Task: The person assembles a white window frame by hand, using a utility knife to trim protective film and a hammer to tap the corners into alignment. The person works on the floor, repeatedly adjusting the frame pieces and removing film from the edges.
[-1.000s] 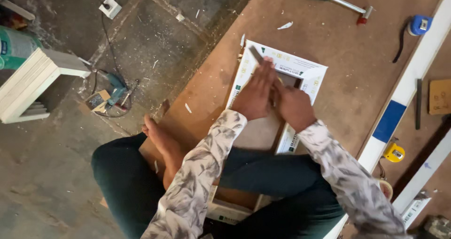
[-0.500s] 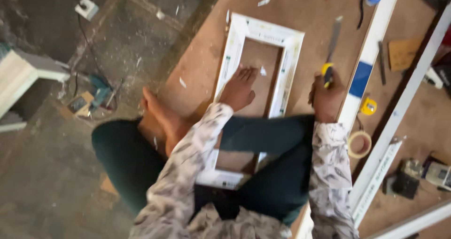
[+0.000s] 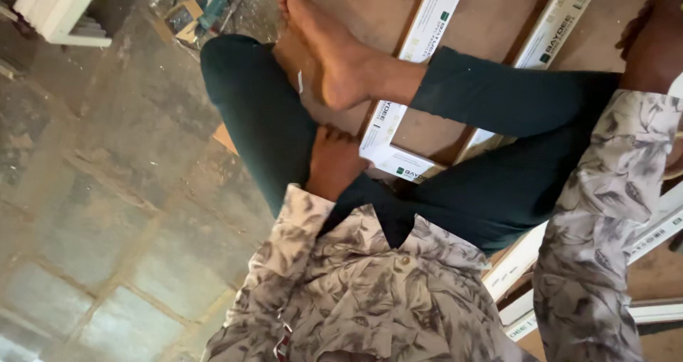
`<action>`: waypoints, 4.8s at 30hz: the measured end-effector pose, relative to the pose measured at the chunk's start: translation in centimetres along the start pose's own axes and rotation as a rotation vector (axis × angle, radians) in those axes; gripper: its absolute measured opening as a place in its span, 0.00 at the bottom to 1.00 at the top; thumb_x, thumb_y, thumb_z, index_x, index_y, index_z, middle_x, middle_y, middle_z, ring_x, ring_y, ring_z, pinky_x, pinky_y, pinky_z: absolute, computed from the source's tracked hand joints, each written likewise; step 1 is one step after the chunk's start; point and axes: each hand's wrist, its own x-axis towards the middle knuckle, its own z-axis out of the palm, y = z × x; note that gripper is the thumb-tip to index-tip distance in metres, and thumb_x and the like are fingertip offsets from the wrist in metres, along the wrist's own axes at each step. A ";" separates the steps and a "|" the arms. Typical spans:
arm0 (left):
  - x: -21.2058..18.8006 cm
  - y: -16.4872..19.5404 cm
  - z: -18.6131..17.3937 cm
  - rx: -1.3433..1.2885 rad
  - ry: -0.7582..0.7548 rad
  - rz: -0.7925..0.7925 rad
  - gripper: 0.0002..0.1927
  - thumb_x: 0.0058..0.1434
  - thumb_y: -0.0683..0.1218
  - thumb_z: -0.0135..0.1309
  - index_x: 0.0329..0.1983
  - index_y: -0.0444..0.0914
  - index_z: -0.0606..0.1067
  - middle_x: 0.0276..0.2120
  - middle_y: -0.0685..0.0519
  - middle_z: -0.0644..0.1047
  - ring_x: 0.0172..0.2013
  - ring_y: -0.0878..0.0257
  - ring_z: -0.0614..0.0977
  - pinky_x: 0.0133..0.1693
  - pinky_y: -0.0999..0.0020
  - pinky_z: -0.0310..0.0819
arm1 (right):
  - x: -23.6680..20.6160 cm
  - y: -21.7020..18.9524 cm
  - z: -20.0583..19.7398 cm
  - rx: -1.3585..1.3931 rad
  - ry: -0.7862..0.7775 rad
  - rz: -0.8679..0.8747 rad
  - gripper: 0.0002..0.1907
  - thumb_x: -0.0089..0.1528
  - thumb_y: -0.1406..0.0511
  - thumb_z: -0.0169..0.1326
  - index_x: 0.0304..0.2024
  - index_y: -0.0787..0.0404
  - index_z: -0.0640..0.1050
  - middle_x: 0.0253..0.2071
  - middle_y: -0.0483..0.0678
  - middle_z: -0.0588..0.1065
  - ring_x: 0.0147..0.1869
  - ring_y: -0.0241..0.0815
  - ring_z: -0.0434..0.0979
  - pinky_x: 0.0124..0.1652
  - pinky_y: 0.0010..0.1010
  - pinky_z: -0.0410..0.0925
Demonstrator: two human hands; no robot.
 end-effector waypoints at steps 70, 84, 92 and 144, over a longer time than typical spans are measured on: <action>12.6 12.9 4.6 -0.240 -0.084 0.398 0.47 0.44 0.50 0.66 0.69 0.33 0.66 0.67 0.36 0.64 0.71 0.41 0.62 0.71 0.41 0.51 | -23.8 -13.3 -12.1 0.423 0.531 -0.365 0.06 0.73 0.74 0.55 0.45 0.65 0.70 0.30 0.51 0.71 0.24 0.41 0.71 0.24 0.32 0.67; 11.2 1.4 -2.3 -0.366 0.020 0.669 0.46 0.48 0.49 0.64 0.70 0.32 0.62 0.67 0.30 0.62 0.69 0.34 0.60 0.68 0.46 0.51 | -16.3 -7.7 -7.1 -0.463 -0.092 -0.182 0.18 0.69 0.64 0.58 0.58 0.68 0.77 0.50 0.55 0.76 0.47 0.42 0.74 0.46 0.32 0.67; 12.5 -3.3 -2.8 -0.422 0.129 0.390 0.39 0.52 0.49 0.60 0.67 0.33 0.65 0.65 0.32 0.65 0.67 0.36 0.63 0.67 0.47 0.53 | -17.0 -10.2 1.2 -0.448 -0.154 -0.196 0.17 0.69 0.63 0.57 0.58 0.67 0.77 0.47 0.53 0.75 0.44 0.41 0.73 0.43 0.31 0.67; 15.8 2.5 -5.3 -0.805 0.439 0.304 0.15 0.65 0.47 0.51 0.52 0.36 0.75 0.46 0.40 0.76 0.48 0.43 0.76 0.49 0.49 0.68 | -18.0 -9.2 6.7 -0.275 -0.093 -0.129 0.16 0.75 0.58 0.44 0.52 0.64 0.74 0.28 0.45 0.68 0.24 0.38 0.68 0.25 0.30 0.63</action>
